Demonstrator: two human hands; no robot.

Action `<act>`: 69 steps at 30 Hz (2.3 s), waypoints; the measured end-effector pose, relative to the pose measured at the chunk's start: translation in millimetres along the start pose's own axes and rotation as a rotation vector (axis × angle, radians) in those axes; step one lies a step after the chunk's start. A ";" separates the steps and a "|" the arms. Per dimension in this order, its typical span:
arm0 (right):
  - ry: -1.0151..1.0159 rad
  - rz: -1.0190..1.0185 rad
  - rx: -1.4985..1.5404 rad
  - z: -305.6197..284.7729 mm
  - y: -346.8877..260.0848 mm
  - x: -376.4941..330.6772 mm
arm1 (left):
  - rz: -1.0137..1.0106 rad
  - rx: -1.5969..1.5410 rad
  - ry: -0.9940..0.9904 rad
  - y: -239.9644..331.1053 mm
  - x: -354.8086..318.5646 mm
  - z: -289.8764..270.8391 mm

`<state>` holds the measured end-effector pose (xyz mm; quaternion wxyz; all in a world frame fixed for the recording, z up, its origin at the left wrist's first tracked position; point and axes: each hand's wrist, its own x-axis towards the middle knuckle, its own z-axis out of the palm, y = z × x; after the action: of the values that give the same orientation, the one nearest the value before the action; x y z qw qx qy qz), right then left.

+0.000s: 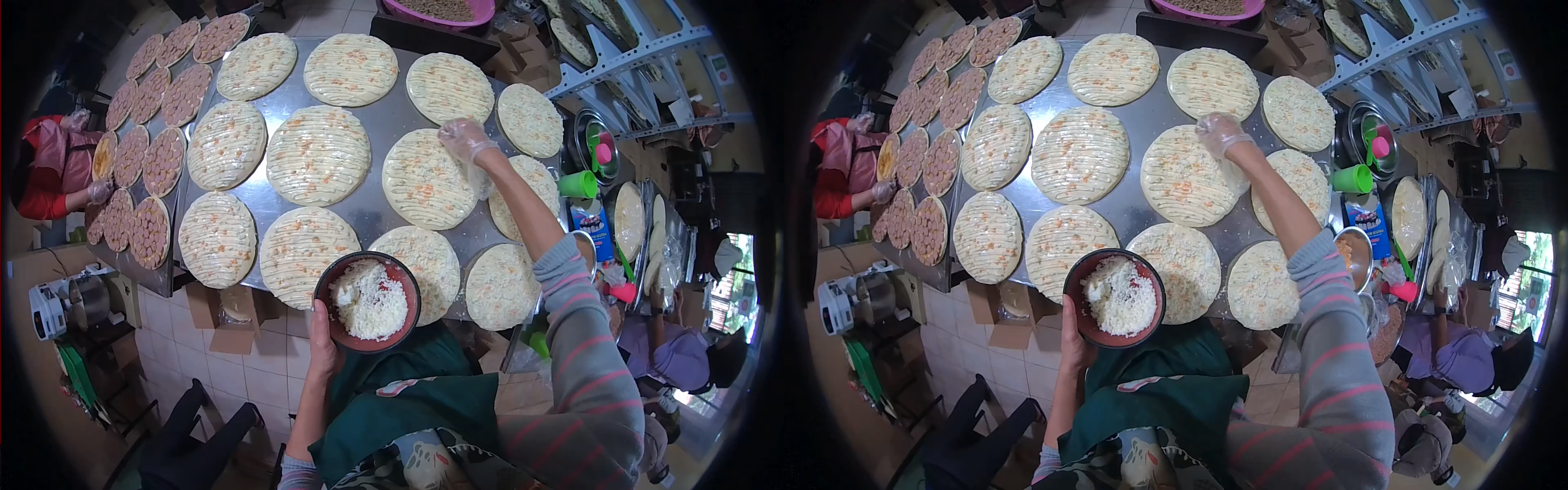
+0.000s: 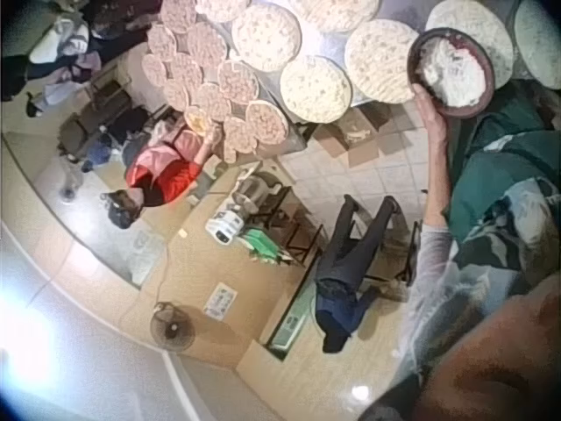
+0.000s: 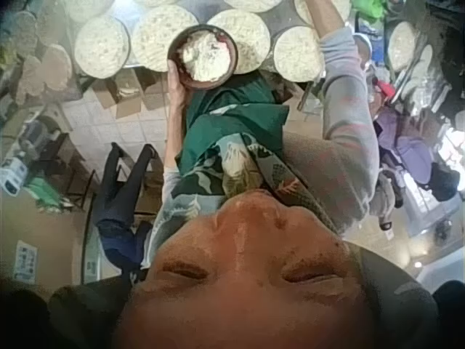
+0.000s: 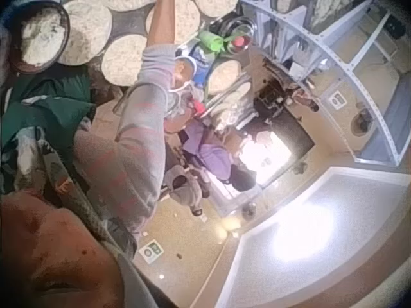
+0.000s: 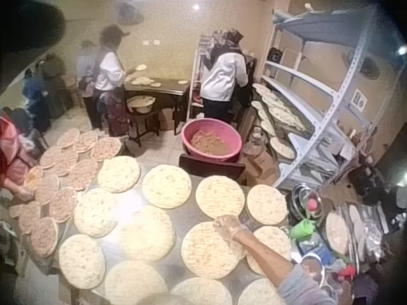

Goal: Spreading shredded cheese onto prepared dough rounds on a metal prep table.

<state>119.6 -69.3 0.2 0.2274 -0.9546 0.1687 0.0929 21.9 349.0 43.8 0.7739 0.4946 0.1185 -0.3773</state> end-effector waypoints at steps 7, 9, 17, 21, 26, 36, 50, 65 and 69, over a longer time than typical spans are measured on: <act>0.036 0.021 -0.047 -4.7 30.3 -23.7 | -0.036 0.003 0.008 1.8 0.2 2.1; 0.062 -0.005 -0.030 0.4 27.9 -18.6 | -0.041 0.007 0.012 2.0 1.0 3.4; 0.078 -0.088 0.058 12.1 12.9 11.1 | -0.026 0.027 0.014 -0.9 -0.5 5.2; -0.014 -0.121 0.011 14.8 -20.2 17.7 | -0.015 0.033 0.033 -5.8 -2.1 -4.0; 0.104 -0.374 0.039 34.0 -37.8 7.1 | -0.013 0.036 0.009 -6.5 -0.1 -2.7; -0.270 -0.021 0.504 -39.8 -109.2 -53.9 | 0.106 0.039 -0.002 -5.9 30.4 12.5; -0.571 -0.391 0.313 28.1 -129.9 -160.9 | 0.144 0.063 -0.090 -33.8 61.1 46.4; -0.178 0.041 0.258 -23.4 -27.5 -41.2 | 0.057 -0.139 -0.011 -17.4 57.0 37.4; -0.098 -0.165 0.012 1.1 -18.1 -17.0 | 0.056 -0.146 0.050 -12.0 47.4 35.5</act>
<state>110.4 -48.8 10.9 0.2478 -0.9582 0.0788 0.1192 39.3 293.7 26.5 0.8148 0.4494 0.1512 -0.3336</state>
